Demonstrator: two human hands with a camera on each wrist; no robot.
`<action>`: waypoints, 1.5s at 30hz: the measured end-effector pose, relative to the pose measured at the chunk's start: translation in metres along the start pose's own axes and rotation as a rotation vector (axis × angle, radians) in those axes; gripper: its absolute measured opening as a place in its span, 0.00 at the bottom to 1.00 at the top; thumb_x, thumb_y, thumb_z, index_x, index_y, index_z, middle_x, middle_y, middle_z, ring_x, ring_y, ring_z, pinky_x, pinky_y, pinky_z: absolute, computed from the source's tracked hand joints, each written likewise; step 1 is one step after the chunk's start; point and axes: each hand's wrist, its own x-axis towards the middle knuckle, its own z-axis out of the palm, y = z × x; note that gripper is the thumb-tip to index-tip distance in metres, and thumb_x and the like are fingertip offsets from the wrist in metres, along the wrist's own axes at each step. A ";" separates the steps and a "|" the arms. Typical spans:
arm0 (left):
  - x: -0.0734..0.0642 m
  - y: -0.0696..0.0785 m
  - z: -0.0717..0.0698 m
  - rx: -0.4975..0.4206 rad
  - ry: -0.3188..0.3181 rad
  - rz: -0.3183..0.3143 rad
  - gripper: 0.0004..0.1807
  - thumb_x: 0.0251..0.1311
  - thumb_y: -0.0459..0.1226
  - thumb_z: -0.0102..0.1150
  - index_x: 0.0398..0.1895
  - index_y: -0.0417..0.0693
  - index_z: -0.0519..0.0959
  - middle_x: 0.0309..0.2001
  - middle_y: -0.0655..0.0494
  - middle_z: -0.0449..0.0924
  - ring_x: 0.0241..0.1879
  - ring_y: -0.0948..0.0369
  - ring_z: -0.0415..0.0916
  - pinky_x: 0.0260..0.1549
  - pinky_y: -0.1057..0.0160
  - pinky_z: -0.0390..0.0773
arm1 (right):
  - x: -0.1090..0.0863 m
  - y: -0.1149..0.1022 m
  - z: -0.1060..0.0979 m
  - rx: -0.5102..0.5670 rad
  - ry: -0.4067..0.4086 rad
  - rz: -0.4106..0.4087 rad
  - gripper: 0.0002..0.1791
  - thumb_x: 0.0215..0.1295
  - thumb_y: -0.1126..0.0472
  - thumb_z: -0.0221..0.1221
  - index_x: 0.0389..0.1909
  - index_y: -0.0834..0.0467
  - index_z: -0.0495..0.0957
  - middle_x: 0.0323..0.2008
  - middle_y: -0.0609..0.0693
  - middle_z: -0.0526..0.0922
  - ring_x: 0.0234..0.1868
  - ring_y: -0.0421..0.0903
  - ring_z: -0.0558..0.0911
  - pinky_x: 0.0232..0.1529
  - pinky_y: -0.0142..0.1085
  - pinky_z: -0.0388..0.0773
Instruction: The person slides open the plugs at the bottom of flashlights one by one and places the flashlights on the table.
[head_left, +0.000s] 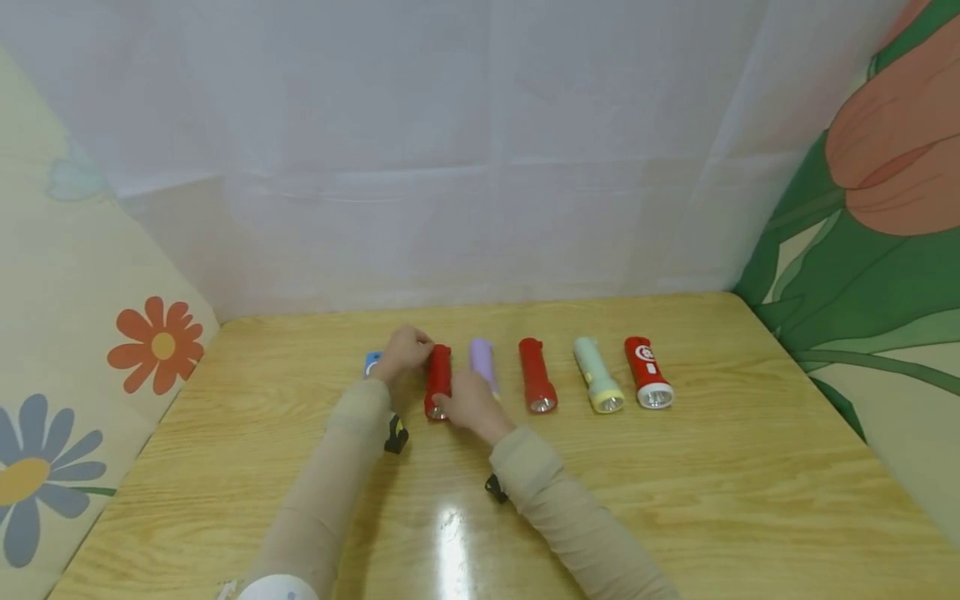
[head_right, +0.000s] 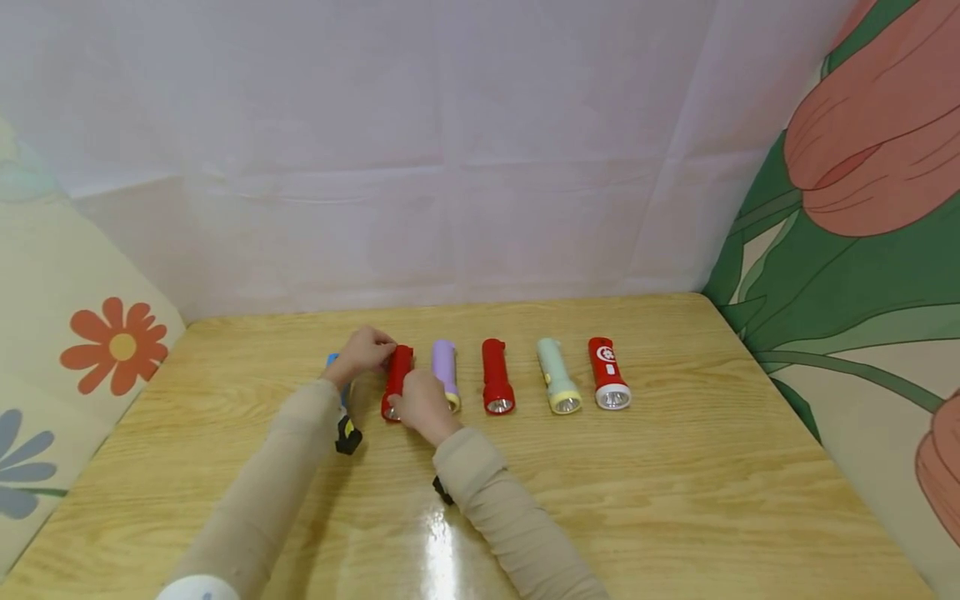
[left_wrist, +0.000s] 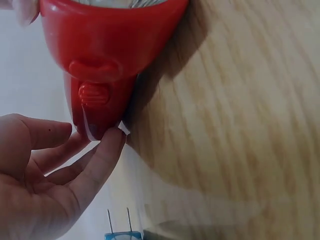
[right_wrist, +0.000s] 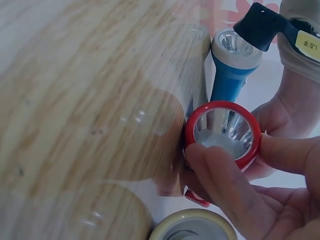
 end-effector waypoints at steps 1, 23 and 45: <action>0.000 0.000 0.000 0.007 0.010 0.008 0.13 0.59 0.29 0.46 0.35 0.29 0.80 0.28 0.43 0.80 0.24 0.59 0.73 0.24 0.67 0.74 | 0.000 0.000 0.000 0.004 -0.002 -0.001 0.11 0.60 0.61 0.58 0.20 0.61 0.72 0.13 0.48 0.70 0.13 0.41 0.68 0.14 0.29 0.66; -0.003 -0.003 0.003 0.018 0.130 0.024 0.11 0.58 0.33 0.55 0.35 0.31 0.80 0.35 0.39 0.80 0.33 0.52 0.76 0.31 0.62 0.77 | -0.001 0.000 0.004 -0.002 0.025 -0.018 0.08 0.57 0.63 0.60 0.23 0.61 0.73 0.17 0.48 0.71 0.16 0.41 0.69 0.17 0.30 0.67; -0.015 -0.006 -0.001 -0.296 0.187 -0.001 0.10 0.59 0.33 0.55 0.39 0.32 0.79 0.36 0.39 0.79 0.30 0.53 0.81 0.33 0.61 0.80 | 0.000 -0.002 0.005 0.101 -0.017 0.126 0.08 0.56 0.61 0.61 0.27 0.62 0.74 0.18 0.49 0.73 0.17 0.41 0.70 0.16 0.31 0.69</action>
